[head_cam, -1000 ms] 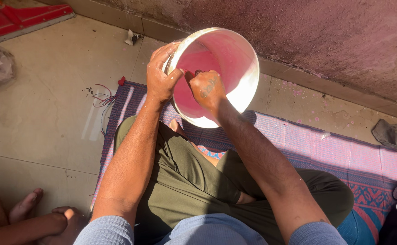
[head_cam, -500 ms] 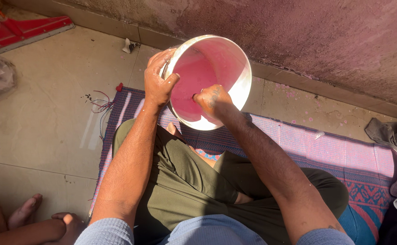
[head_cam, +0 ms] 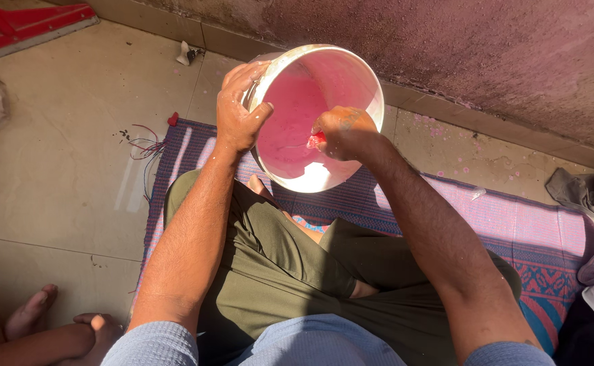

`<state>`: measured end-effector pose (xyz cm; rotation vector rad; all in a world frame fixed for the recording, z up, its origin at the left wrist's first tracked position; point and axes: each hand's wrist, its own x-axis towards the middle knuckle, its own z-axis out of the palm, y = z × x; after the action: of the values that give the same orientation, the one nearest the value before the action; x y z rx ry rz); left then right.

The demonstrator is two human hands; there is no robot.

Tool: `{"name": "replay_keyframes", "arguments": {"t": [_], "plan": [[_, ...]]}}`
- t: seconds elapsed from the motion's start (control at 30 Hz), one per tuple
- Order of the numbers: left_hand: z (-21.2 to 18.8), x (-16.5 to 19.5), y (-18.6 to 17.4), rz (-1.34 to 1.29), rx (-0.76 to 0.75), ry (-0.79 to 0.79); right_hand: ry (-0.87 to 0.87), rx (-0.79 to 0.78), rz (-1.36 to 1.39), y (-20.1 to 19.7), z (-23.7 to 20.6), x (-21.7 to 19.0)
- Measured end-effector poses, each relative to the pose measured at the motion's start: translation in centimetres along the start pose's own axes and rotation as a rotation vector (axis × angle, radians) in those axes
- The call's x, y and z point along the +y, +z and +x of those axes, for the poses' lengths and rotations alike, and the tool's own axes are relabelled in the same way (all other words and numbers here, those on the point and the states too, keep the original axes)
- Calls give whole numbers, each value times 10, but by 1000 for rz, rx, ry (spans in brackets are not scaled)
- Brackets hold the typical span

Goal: The person sits on a floor mat and paints a wall pink with a small paint roller, repeatedly dipping the roller into a bucket of pink paint and rolling it onto the wall in strokes.

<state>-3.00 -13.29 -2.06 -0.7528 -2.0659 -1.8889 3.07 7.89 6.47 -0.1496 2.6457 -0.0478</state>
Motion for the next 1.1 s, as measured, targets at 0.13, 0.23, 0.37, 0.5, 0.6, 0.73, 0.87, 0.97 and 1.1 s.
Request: {"name": "replay_keyframes", "arguments": {"t": [0.13, 0.23, 0.37, 0.5, 0.6, 0.73, 0.87, 0.97, 1.1], "plan": [[0, 0, 1, 7, -30, -1, -2, -46, 26, -25, -22, 3], [1, 0, 1, 28, -44, 16, 39, -58, 63, -37, -37, 3], [1, -1, 1, 49, -47, 21, 72, -45, 75, -49, -61, 1], [0, -2, 1, 14, -43, 20, 32, 22, 2, -69, -83, 5], [-1, -3, 0, 10, -40, 29, 42, 46, -84, -82, -97, 5], [-1, -3, 0, 3, -31, 7, 49, 71, -150, -93, -108, 3], [-1, -3, 0, 14, -38, 10, -11, 65, -171, -97, -111, 0], [0, -2, 1, 25, -43, 25, -30, 3, -170, -91, -105, -3], [0, -3, 2, 35, -45, 18, -89, -45, -154, -77, -89, -7]]}}
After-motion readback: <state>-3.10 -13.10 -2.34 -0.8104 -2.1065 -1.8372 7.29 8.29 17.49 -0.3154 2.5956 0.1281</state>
